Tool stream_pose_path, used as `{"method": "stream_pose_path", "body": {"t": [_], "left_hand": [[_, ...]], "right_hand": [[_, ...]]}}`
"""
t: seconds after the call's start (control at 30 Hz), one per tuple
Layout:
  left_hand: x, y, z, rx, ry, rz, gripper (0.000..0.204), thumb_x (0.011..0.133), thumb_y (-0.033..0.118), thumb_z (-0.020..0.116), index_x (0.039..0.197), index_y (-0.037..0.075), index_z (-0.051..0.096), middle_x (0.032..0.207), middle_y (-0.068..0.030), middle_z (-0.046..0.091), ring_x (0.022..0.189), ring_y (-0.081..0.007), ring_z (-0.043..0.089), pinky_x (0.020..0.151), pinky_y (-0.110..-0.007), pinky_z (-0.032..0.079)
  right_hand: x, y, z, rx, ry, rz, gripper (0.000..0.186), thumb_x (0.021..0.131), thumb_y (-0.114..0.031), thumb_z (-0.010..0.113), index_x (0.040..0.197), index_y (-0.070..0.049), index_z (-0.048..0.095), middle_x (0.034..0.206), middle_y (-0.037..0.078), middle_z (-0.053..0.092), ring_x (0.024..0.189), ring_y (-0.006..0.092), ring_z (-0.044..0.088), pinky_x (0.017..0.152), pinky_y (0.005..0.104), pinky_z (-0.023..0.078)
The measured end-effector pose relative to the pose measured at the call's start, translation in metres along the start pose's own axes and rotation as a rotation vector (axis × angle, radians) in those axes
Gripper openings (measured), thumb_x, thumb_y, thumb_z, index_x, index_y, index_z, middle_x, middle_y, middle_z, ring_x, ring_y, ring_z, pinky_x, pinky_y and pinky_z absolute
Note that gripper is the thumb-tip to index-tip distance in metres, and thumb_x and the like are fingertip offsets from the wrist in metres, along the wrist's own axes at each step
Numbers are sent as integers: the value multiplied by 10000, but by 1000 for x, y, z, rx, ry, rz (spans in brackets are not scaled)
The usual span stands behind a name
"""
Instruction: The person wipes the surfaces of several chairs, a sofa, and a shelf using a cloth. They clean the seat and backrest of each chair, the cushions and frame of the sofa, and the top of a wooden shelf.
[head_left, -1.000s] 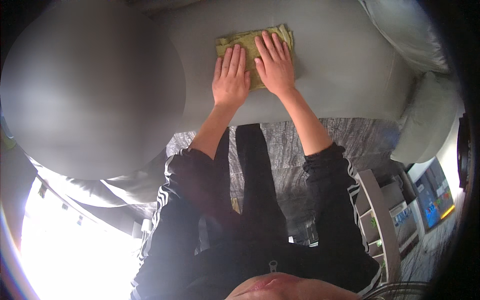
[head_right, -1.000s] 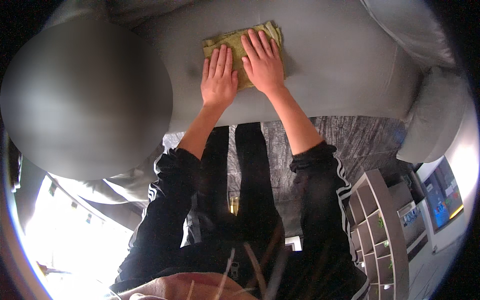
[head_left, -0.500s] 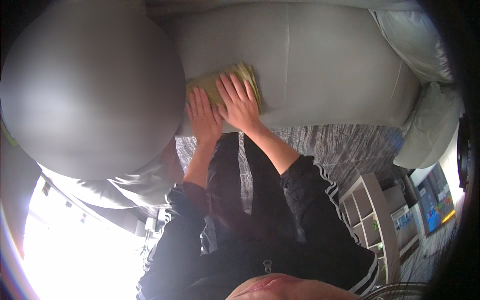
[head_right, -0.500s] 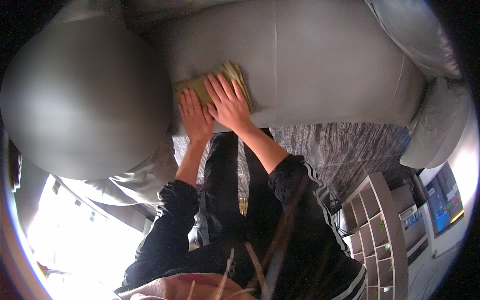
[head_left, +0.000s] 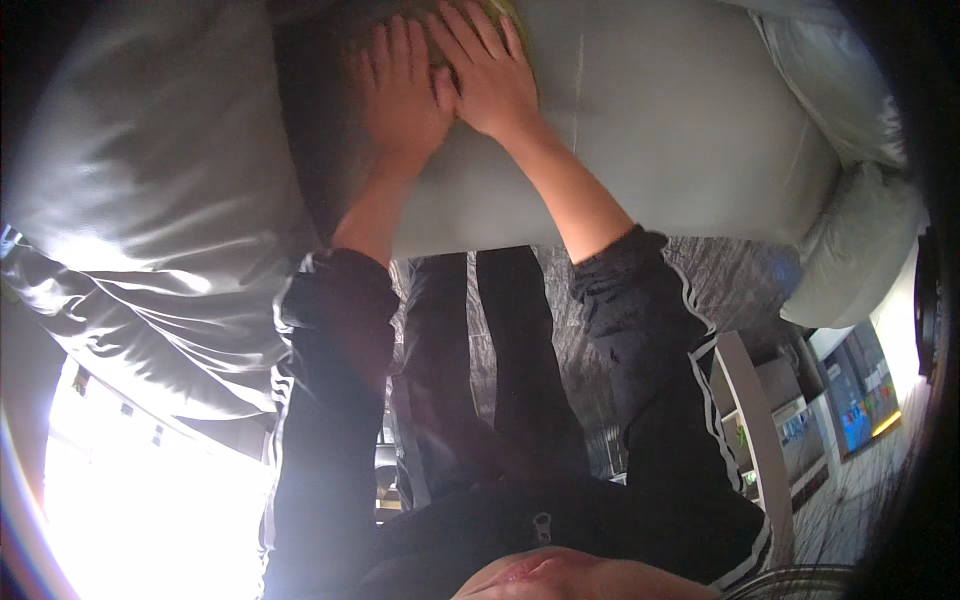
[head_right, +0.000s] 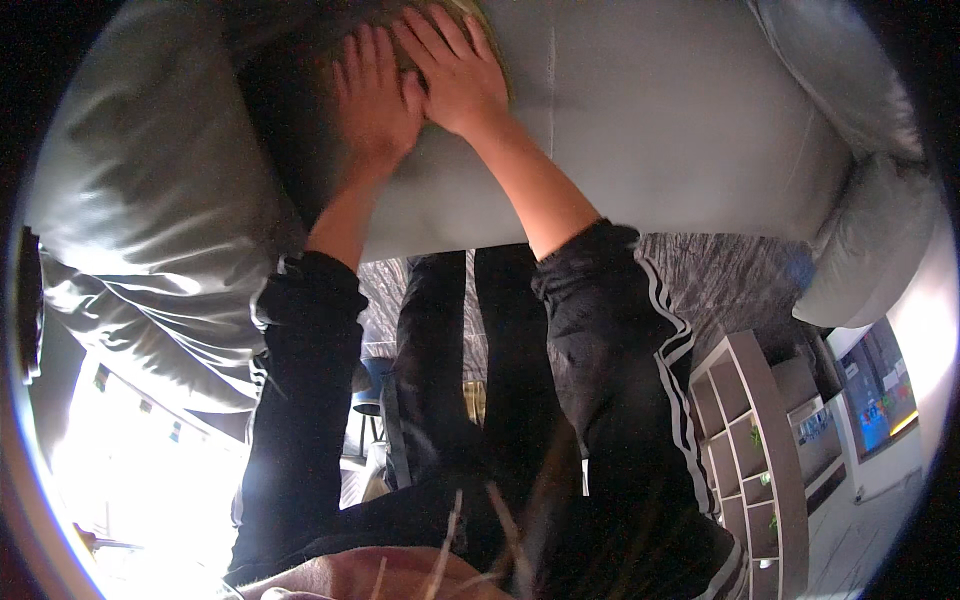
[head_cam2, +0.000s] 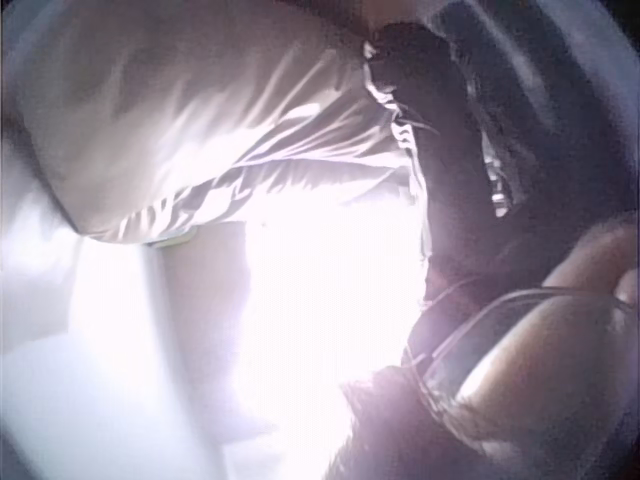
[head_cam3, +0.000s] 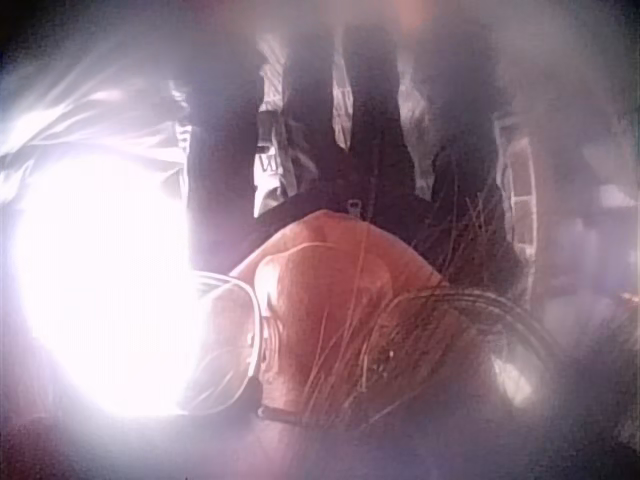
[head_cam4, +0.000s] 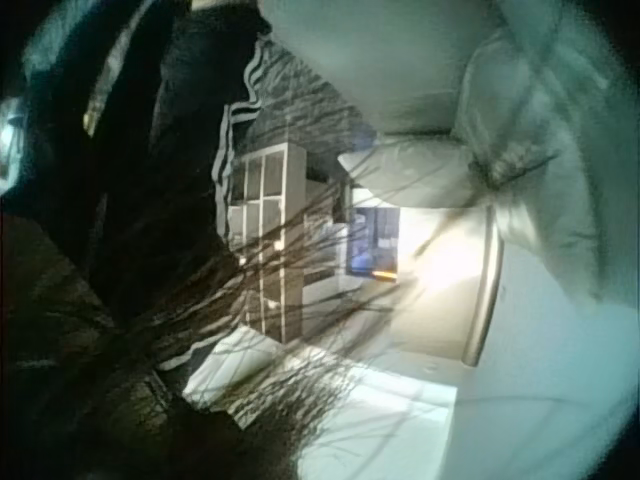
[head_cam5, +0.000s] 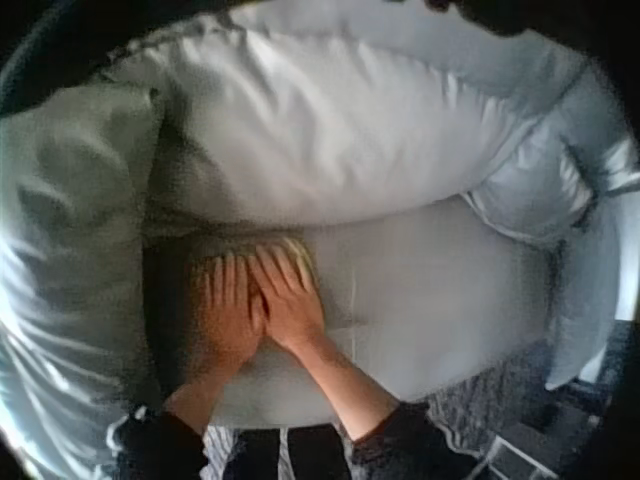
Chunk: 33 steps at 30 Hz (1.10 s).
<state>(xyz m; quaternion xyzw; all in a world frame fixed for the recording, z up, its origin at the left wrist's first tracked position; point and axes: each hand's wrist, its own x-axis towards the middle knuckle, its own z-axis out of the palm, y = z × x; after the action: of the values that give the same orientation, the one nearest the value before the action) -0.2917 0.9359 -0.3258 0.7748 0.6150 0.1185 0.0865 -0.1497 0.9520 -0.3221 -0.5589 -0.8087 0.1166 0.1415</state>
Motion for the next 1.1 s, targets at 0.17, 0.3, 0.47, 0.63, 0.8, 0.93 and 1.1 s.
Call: {"method": "stream_pose_path", "body": {"t": [0.17, 0.3, 0.47, 0.63, 0.8, 0.93, 1.1], "left_hand": [[-66, 43, -7, -105, -210, -33, 691, 946, 354, 421, 1542, 21, 321, 1612, -182, 291, 1498, -373, 246, 1200, -575, 189], [-102, 71, -20, -135, -352, -41, 738, 923, 365, 441, 1557, 21, 284, 1632, -169, 248, 1512, -359, 214, 1206, -565, 186], [-174, 99, -18, -135, -455, 39, 781, 910, 403, 518, 1566, 51, 281, 1640, -153, 237, 1514, -339, 220, 1210, -551, 186], [-182, 105, -12, -161, -446, 22, 745, 929, 399, 541, 1562, 77, 317, 1633, -121, 274, 1509, -311, 244, 1196, -534, 228], [-83, 112, 4, -80, -338, -16, 705, 950, 398, 456, 1555, 61, 328, 1632, -145, 276, 1505, -321, 257, 1190, -548, 241], [10, 120, 37, -37, -129, 13, 694, 1002, 463, 397, 1564, 70, 297, 1630, -141, 275, 1509, -327, 242, 1211, -540, 198], [105, 154, 47, 56, 24, 27, 657, 1022, 413, 355, 1557, 38, 283, 1612, -169, 287, 1484, -360, 265, 1209, -534, 202]], "right_hand": [[-87, -16, -15, 45, -130, 180, 668, 905, -381, 553, 1514, -135, 430, 1600, 63, 358, 1483, 296, 300, 1214, 520, 201], [-133, -25, -30, 76, -187, 257, 670, 910, -373, 531, 1522, -126, 414, 1604, 73, 351, 1481, 317, 301, 1201, 536, 212], [-223, -40, -23, 46, -223, 329, 690, 921, -422, 541, 1515, -100, 400, 1611, 99, 323, 1496, 349, 259, 1202, 573, 194], [-234, -16, -17, 38, -240, 261, 714, 902, -491, 572, 1494, -114, 441, 1593, 93, 358, 1474, 345, 302, 1193, 572, 209], [-140, 41, -36, 50, -224, 219, 733, 891, -469, 585, 1539, -182, 395, 1616, 29, 333, 1490, 259, 288, 1222, 491, 204], [-60, 118, -49, -131, -201, 53, 729, 915, -449, 571, 1567, -220, 339, 1637, -35, 284, 1497, 225, 265, 1237, 474, 179], [7, 187, -83, -78, -43, -40, 600, 952, -363, 514, 1463, -50, 478, 1517, 86, 465, 1440, 261, 353, 1242, 475, 178]]}}
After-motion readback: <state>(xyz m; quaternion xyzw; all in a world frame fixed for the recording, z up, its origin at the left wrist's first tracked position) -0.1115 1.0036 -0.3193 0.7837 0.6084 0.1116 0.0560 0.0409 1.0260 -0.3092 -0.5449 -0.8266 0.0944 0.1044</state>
